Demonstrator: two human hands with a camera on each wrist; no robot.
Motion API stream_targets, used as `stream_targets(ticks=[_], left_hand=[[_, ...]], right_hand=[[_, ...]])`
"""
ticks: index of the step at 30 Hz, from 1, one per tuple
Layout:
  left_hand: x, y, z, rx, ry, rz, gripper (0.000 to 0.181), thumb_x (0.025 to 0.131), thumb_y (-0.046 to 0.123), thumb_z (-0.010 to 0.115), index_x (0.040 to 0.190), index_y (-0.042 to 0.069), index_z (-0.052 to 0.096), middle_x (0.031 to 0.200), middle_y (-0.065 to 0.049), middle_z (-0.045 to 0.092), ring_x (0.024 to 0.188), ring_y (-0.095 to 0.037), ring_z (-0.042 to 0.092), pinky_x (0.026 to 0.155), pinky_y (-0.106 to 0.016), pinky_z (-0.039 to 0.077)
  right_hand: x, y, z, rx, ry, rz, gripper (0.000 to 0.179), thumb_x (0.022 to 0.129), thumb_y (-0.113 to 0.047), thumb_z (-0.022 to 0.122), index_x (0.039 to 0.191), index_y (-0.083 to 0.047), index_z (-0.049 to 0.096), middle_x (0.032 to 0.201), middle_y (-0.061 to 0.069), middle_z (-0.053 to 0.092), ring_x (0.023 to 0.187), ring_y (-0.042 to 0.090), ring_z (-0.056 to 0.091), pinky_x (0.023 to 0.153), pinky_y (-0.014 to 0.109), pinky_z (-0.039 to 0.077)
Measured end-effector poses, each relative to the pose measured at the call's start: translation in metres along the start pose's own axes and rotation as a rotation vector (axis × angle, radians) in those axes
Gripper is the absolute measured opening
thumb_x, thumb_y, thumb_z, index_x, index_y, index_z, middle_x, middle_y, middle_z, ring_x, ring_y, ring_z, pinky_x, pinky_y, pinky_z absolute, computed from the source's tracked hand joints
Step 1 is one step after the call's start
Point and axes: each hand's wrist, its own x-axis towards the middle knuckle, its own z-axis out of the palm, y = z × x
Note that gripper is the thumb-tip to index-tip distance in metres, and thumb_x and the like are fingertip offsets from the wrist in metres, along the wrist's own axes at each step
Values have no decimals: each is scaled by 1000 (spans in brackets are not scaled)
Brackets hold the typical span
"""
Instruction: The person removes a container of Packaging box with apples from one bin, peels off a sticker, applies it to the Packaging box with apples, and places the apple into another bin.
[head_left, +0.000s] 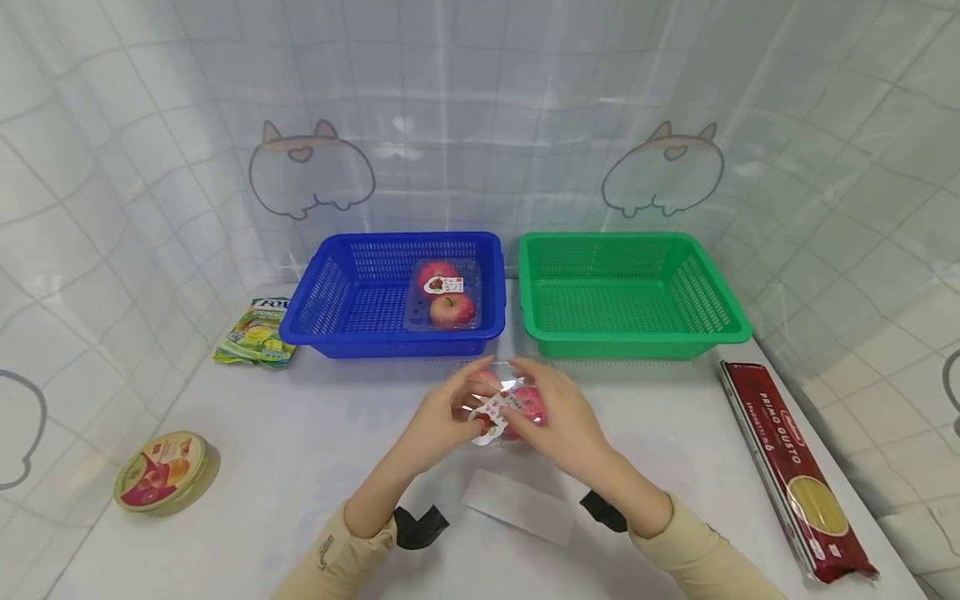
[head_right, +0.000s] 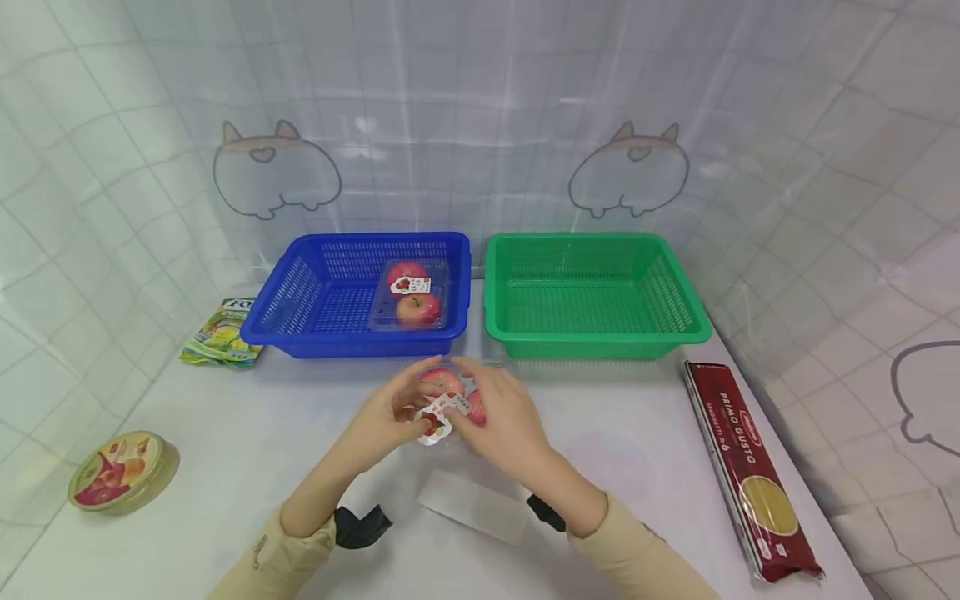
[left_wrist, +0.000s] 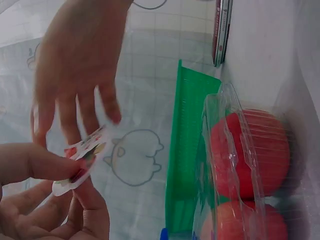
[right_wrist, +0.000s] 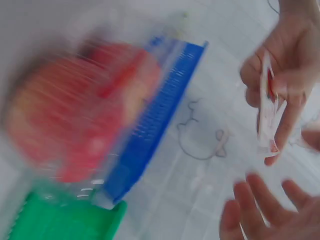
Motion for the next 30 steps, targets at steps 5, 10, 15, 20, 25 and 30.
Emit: stream_targets(ticks=[5,10,15,20,25,30], left_hand=[[4,1,3,64,-43,44,76,74,-12,57,142,8,31,109,-16,62,90,-24,57,68,-23,46],[8,-1,2,46,50,15,82,72,-13,59,144,15,30,123,-17,53,88,-23,60,71,-24,49],[15,-1,-1,-52,212,-34,78,75,-14,61,141,19,36,126,-13,47,84,-19,59,68,-22,50],[21,0,-2,-193,272,-7,74,78,-13,62,140,19,37,121,-13,47,83,-19,60,71,-25,53],[29,-3,-1,-186,235,43,70,79,-9,65,139,17,38,119,-13,48,87,-20,61,74,-27,53],[34,-9,1,-40,238,34,71,79,6,71,141,12,35,123,-16,48,105,-28,56,90,-35,47]], right_hand=[[17,3,2,84,-5,-61,56,76,-7,72,127,-9,50,82,-3,64,81,16,61,78,38,45],[15,7,8,211,46,41,52,76,3,68,124,-10,53,78,-1,61,75,12,58,68,31,48],[13,10,13,437,30,188,49,77,6,64,123,-8,53,78,5,59,72,15,56,66,27,48],[10,15,18,494,-108,275,49,76,4,66,122,-6,51,76,3,58,71,14,54,64,24,47],[12,16,19,411,-218,276,27,84,-16,66,109,-9,58,75,1,58,67,12,52,58,24,45],[16,20,19,462,-110,372,16,91,-25,58,89,-10,63,76,4,59,70,14,51,61,26,42]])
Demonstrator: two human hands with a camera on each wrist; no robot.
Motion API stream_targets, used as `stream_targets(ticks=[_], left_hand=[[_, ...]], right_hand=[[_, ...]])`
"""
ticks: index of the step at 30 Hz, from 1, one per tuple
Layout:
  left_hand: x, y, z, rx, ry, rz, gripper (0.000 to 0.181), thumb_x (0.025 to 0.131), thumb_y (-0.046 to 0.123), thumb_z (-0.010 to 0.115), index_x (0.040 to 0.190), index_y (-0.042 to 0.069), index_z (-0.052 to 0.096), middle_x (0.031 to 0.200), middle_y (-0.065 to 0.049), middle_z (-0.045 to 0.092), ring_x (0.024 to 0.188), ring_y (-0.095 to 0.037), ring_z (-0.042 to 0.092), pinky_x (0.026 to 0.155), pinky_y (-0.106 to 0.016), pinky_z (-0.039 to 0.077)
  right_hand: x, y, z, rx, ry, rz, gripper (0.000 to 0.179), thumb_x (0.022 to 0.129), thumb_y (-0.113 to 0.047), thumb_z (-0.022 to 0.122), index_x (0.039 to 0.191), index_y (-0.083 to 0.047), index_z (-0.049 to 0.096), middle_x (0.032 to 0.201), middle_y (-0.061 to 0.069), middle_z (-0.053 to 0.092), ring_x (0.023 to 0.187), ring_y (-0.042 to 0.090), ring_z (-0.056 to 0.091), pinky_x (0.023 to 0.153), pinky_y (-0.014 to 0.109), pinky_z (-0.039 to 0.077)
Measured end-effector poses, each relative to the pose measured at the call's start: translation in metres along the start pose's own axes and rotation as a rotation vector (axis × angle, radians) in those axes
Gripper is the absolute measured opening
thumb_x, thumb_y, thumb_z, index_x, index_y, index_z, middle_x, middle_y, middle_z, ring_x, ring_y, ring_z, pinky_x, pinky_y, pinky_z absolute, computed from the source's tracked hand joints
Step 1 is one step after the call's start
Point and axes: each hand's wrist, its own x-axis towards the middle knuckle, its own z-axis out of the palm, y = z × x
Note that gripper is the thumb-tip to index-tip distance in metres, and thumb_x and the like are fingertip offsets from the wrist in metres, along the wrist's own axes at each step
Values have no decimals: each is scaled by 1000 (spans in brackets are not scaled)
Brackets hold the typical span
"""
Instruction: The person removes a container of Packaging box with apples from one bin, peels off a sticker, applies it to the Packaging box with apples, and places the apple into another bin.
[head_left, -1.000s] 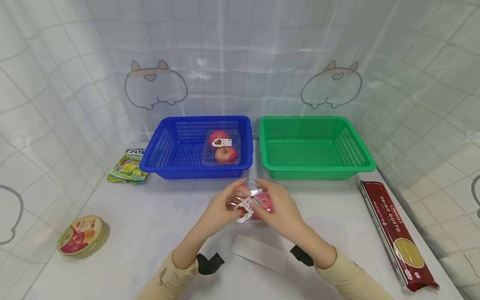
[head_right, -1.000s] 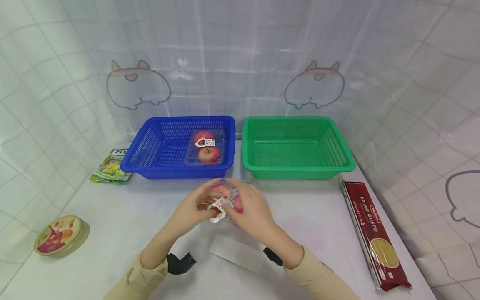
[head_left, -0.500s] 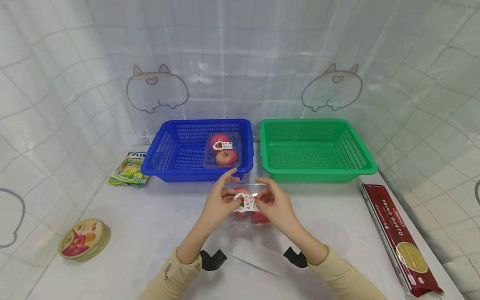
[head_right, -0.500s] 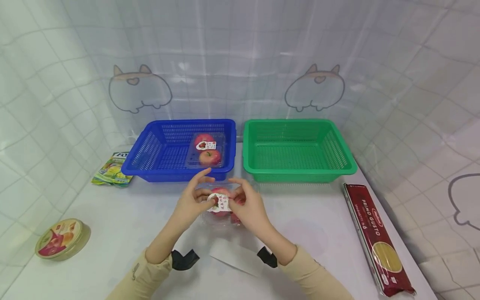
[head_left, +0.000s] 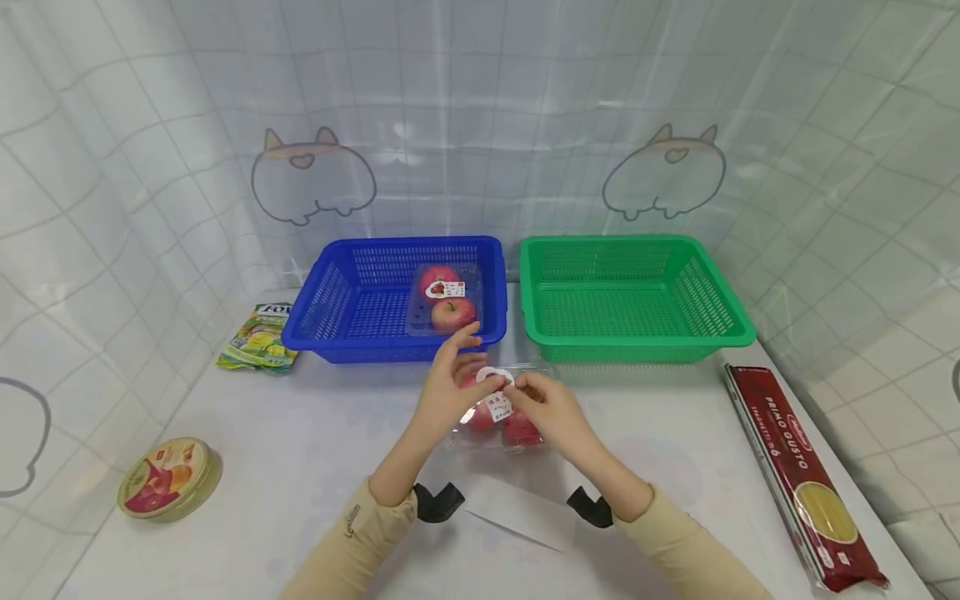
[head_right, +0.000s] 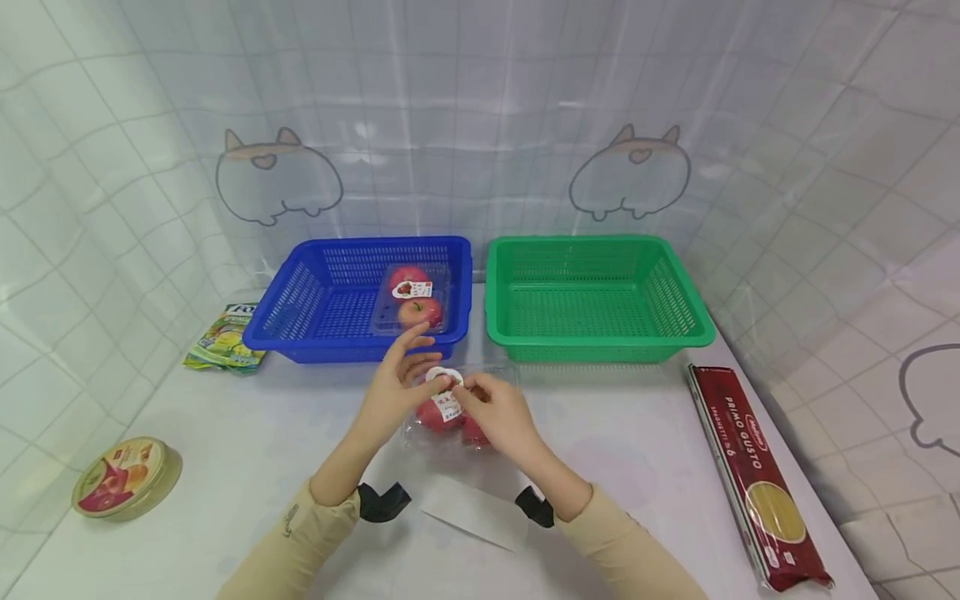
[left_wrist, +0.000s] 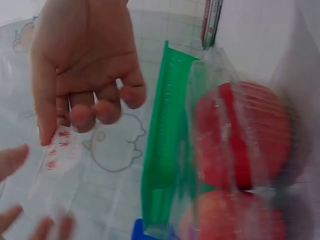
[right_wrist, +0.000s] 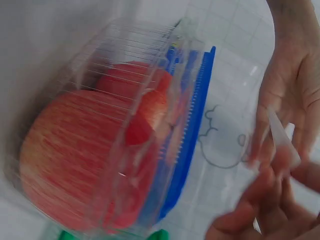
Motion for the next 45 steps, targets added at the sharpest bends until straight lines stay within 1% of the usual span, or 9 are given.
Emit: stream_targets(ticks=[2,5,8,9,14,20,24,32,45], left_hand=[[-1,-5,1,80,8,-41,72,81,12,71,141,10,33,117,-16,54,105,-28,56,91,-39,46],[-3,-11,2,145,-5,-116,68,82,14,69,140,8,34,95,-12,65,88,-23,61,81,-38,50],[-4,-15,5,199,-25,-143,60,83,10,67,135,8,37,81,-9,67,67,-16,57,65,-33,49],[-4,-17,7,245,-24,-132,57,83,10,66,132,8,38,80,-7,67,63,-15,55,62,-32,47],[-3,-26,16,550,5,-39,33,81,12,67,109,8,50,76,-2,65,71,-19,56,76,-44,37],[-5,-34,24,771,18,32,8,81,16,67,88,15,64,67,3,61,78,-22,51,72,-42,30],[-6,-36,26,843,25,60,6,81,18,68,86,15,69,65,3,61,76,-21,48,70,-41,30],[-3,-37,31,921,28,101,6,82,19,68,84,15,71,82,2,70,78,-22,48,71,-41,30],[-6,-40,31,1025,39,175,11,80,22,70,85,13,71,85,-2,67,80,-22,48,71,-39,32]], right_hand=[[2,2,0,65,56,30,16,91,-21,58,88,-7,63,78,4,58,73,15,50,64,26,42],[4,6,0,92,101,57,16,90,-18,59,90,-3,65,77,4,59,74,16,51,64,26,43],[6,9,1,-62,94,37,17,89,-20,61,88,-4,67,70,1,61,66,14,53,58,25,42],[8,10,2,-139,91,23,18,89,-22,61,87,-6,68,67,0,60,61,13,51,55,25,41],[15,17,5,-478,98,-55,22,88,-28,61,72,-14,65,53,-8,52,46,8,41,45,24,31],[24,27,10,-647,113,-123,27,86,-28,64,62,-15,58,49,-8,45,45,8,38,42,23,28],[27,31,13,-686,122,-127,28,84,-27,65,61,-15,56,50,-7,45,46,9,39,41,24,28],[31,32,15,-759,113,-95,29,84,-27,65,60,-17,53,49,-6,45,46,12,42,41,25,29],[35,30,16,-861,98,-37,35,81,-36,67,59,-16,49,51,-3,46,48,15,45,41,27,30]])
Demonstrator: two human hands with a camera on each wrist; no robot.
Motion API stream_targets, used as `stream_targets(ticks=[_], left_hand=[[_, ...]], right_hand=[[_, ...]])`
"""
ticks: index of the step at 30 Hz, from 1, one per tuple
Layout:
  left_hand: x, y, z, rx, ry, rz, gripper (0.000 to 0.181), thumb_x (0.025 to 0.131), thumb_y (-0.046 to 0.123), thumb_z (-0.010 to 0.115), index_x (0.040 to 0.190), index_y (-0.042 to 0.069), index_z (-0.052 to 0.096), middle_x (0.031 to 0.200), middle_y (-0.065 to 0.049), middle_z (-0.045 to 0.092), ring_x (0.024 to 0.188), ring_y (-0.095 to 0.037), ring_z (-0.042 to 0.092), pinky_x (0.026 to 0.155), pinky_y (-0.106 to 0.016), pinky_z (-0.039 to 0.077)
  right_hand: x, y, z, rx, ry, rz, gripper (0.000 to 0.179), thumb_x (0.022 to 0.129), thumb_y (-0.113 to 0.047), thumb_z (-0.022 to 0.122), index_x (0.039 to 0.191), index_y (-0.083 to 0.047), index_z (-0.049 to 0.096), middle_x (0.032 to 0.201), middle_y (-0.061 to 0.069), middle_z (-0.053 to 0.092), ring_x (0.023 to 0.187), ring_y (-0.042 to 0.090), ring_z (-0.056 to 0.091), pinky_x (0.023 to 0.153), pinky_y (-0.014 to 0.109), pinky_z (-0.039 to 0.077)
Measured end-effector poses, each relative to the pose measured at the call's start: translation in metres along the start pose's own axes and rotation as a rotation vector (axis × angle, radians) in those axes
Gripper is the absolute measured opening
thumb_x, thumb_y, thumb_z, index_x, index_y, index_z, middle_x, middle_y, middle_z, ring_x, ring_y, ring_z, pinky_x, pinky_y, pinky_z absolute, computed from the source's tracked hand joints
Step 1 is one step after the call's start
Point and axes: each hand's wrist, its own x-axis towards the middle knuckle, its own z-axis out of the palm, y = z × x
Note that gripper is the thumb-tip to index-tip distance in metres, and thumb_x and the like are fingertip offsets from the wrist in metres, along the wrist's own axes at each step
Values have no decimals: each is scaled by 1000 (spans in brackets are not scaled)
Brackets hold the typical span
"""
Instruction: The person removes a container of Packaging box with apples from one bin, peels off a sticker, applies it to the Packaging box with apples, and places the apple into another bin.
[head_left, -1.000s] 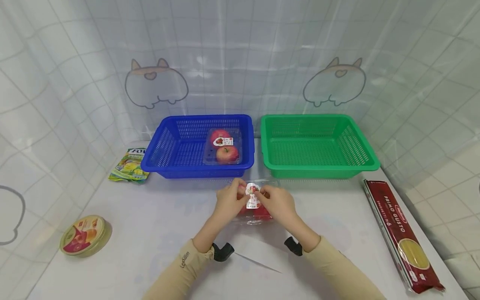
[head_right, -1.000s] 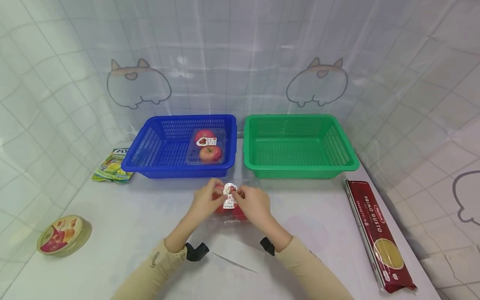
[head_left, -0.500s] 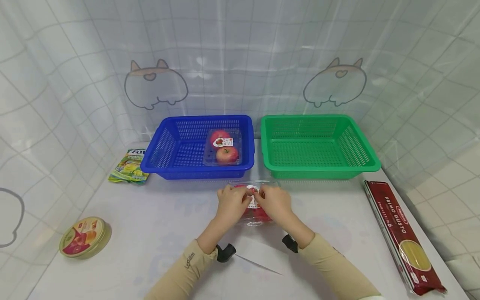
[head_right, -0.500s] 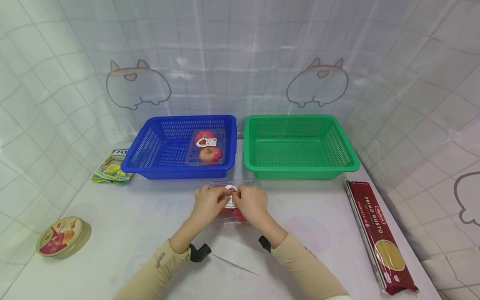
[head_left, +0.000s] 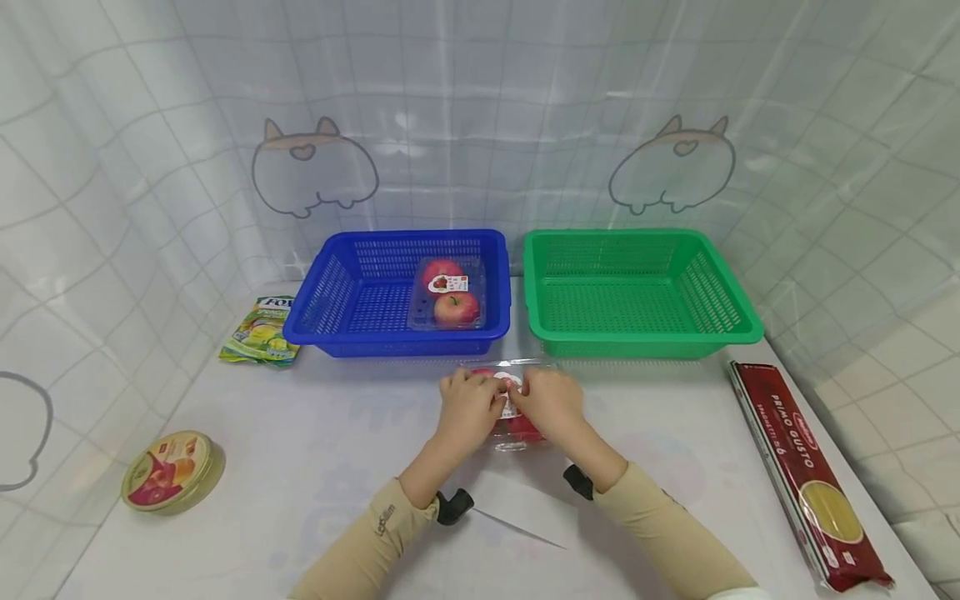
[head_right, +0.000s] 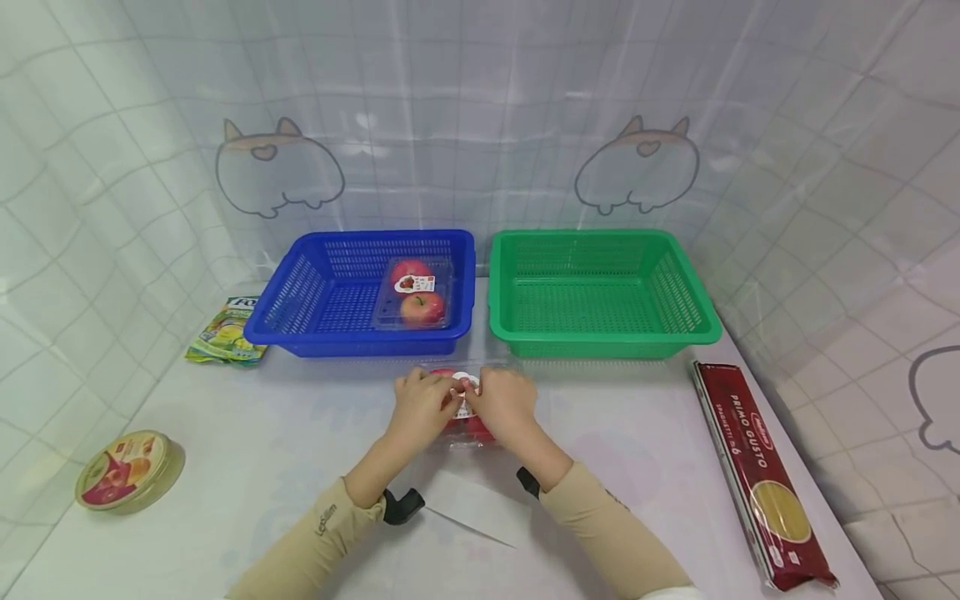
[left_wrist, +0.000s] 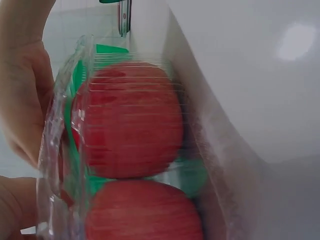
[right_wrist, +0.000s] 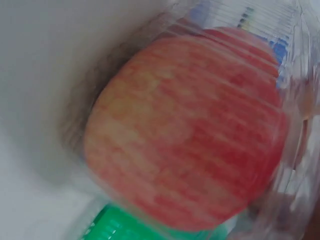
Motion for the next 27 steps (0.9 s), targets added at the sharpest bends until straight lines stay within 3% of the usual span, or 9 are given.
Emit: stream_targets(ticks=[7,10,13,15,17,19,21,24,27], left_hand=[[-9,-12,-5,-29,-17,-84,26,79,27,70,102,14,69,99,-9,55,96,-30,44,75,-44,30],[-15,-22,-9,-139,-28,-178,36,81,26,67,114,12,64,114,-15,51,107,-37,39,82,-51,28],[-21,-35,-8,-307,-50,-302,46,86,26,61,128,9,52,125,-21,44,116,-42,36,89,-57,25],[-22,-43,-4,-437,-70,-374,52,90,28,55,136,7,43,131,-27,39,121,-46,33,94,-62,23],[-22,-50,2,-594,-107,-434,57,93,28,50,141,3,32,136,-31,32,126,-48,29,100,-63,20],[-19,-54,8,-754,-151,-475,61,96,28,45,144,-1,21,141,-33,24,130,-48,23,105,-61,18],[-16,-55,13,-896,-178,-502,64,97,27,42,145,-4,13,145,-33,16,134,-46,16,108,-55,16],[-12,-54,21,-1023,-187,-510,67,97,24,41,146,-5,6,149,-30,7,137,-43,7,111,-50,10],[-12,-51,27,-1072,-167,-520,68,95,24,45,147,1,7,151,-25,5,139,-39,5,111,-49,8]], right_hand=[[-9,12,-7,90,30,22,31,78,-28,69,62,-16,46,52,-4,42,50,14,42,43,27,28],[-16,21,-9,132,75,47,23,77,-24,67,66,-15,49,57,-2,46,53,16,43,45,28,31],[-24,31,-9,221,120,92,16,80,-22,66,83,-10,56,76,6,56,67,23,53,54,34,42],[-27,36,-8,370,110,138,28,83,-21,63,104,-4,55,99,15,57,84,30,55,67,41,46],[-29,41,-5,592,38,199,47,88,-21,58,127,-1,41,123,23,46,105,38,50,83,49,45],[-29,43,0,814,-61,282,62,93,-22,51,141,-1,20,136,29,30,120,44,38,95,55,37],[-28,43,5,981,-159,368,69,96,-24,44,146,-4,2,143,32,17,130,47,24,103,58,26],[-27,41,11,1079,-233,437,71,98,-27,38,147,-7,-10,149,30,5,137,44,9,109,54,12],[-27,38,15,1126,-226,419,70,99,-24,36,147,-6,-11,151,24,-4,139,39,0,110,52,3]])
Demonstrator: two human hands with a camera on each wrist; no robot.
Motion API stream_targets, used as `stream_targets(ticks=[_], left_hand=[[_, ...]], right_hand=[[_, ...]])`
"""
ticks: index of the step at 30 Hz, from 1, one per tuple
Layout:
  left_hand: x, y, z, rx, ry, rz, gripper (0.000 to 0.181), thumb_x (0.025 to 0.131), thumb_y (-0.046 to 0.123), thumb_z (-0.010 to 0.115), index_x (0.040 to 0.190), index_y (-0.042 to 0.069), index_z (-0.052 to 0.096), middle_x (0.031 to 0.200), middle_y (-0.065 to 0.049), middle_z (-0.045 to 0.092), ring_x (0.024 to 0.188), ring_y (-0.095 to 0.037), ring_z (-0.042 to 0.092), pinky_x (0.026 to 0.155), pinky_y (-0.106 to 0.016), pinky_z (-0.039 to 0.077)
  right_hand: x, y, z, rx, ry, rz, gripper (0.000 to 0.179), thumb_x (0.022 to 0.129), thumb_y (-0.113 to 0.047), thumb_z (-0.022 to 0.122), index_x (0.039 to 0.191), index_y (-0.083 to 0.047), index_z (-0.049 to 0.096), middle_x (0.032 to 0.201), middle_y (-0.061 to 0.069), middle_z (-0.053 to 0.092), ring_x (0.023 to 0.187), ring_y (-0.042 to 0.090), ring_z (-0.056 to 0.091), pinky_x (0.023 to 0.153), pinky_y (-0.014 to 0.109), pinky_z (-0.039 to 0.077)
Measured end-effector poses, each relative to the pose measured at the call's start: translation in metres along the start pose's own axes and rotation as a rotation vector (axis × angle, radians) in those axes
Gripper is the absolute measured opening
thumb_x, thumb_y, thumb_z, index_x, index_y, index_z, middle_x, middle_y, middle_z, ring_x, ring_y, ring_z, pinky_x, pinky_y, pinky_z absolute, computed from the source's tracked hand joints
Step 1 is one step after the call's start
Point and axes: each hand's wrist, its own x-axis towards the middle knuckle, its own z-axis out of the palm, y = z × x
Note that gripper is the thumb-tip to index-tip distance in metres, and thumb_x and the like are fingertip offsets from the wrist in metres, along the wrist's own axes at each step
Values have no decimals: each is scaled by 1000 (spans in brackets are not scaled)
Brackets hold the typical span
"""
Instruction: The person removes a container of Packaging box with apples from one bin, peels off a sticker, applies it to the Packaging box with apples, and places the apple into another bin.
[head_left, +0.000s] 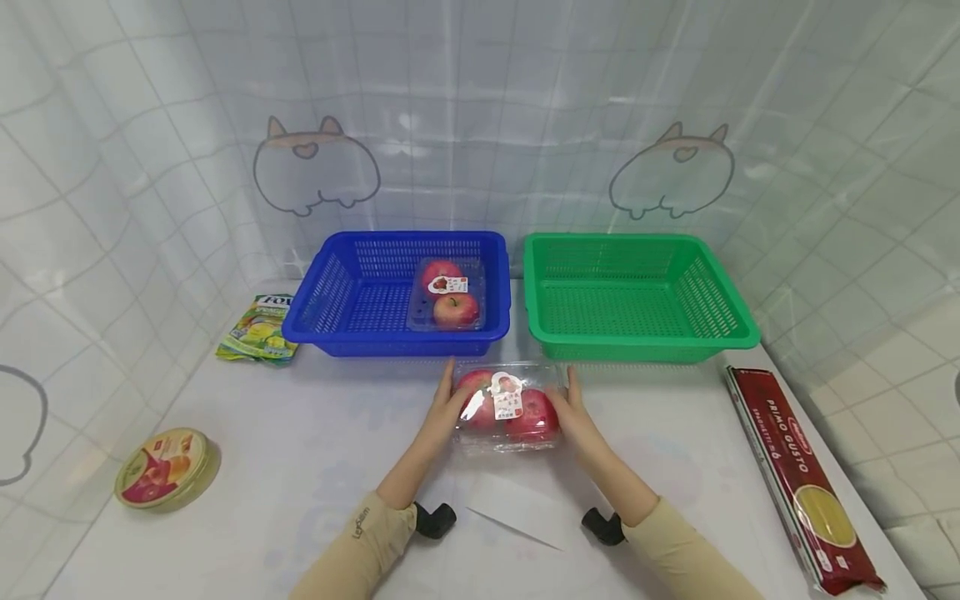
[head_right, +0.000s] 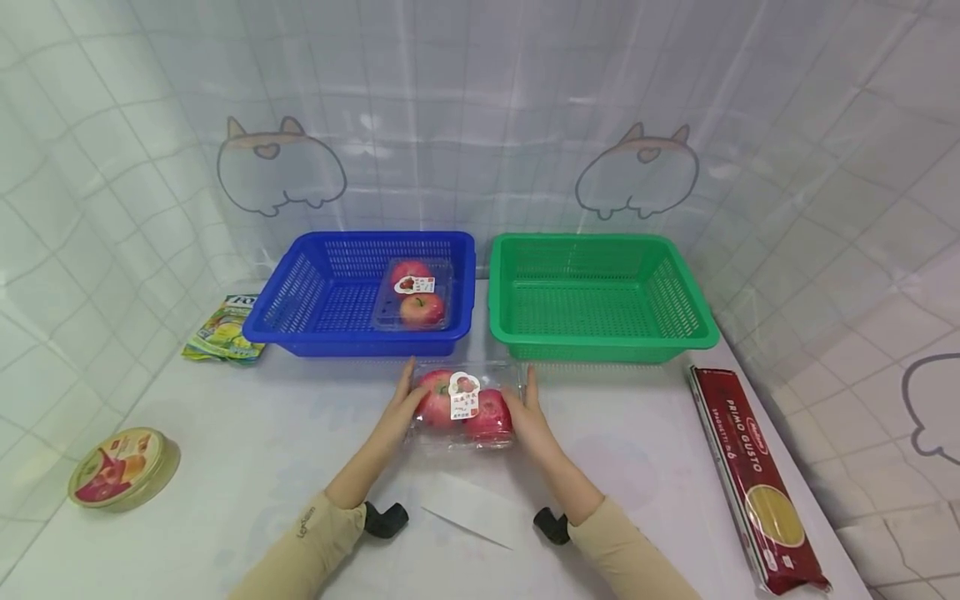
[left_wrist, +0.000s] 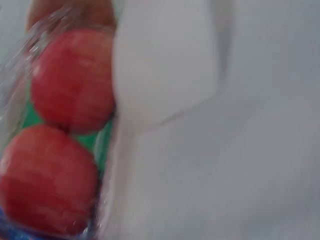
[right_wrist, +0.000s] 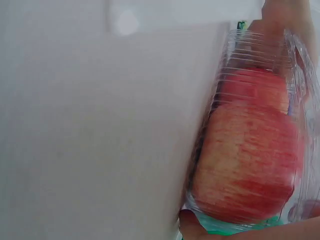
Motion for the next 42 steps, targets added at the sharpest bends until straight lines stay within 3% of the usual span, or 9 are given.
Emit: stream_targets(ticks=[4,11,16,20,25,30,36,42], left_hand=[[-2,-1,4,-57,28,-16,69,93,27,48,148,7,12,152,-22,8,139,-36,6,111,-49,9],[-10,7,6,-120,58,-54,67,91,26,49,148,9,17,152,-22,10,139,-37,6,111,-52,9],[-19,21,6,-154,75,-43,65,91,25,49,147,12,19,153,-17,8,140,-36,6,111,-51,11],[-27,32,2,-245,57,-38,63,93,22,45,147,14,15,149,-18,14,137,-35,13,110,-53,15],[-36,42,-9,-366,-27,-103,69,92,29,44,148,22,4,147,-19,12,130,-44,24,103,-59,25],[-39,50,-15,-451,-137,-145,74,89,31,46,148,21,3,148,-21,7,125,-49,29,97,-56,36],[-46,55,-16,-477,-305,-163,75,86,29,45,147,22,1,147,-23,9,120,-44,38,90,-46,44],[-51,60,-17,-472,-423,-158,76,86,29,44,147,19,-1,147,-23,7,123,-43,33,92,-47,42]], right_hand=[[-2,0,4,31,-15,-48,66,99,-21,36,148,-6,-5,153,20,-4,139,37,-4,110,53,0],[-12,-4,5,59,-15,-21,64,98,-21,39,149,-11,2,152,21,4,139,38,-3,109,57,3],[-19,-14,0,65,-23,-37,63,97,-21,41,150,-16,7,153,18,8,139,38,2,108,59,8],[-25,-25,-9,69,-60,-51,62,96,-21,42,150,-20,11,154,13,7,139,36,2,104,61,19],[-27,-43,-26,71,-106,-97,60,96,-21,45,149,-20,17,153,12,13,139,35,8,101,58,27],[-22,-58,-41,58,-116,-119,61,94,-22,49,147,-19,20,150,16,18,133,37,26,98,54,34],[-17,-71,-51,85,-113,-136,67,90,-18,53,147,-17,18,147,16,26,129,36,33,95,47,39],[-11,-79,-56,110,-146,-136,71,88,-15,55,148,-17,16,148,15,26,126,36,35,89,43,43]])
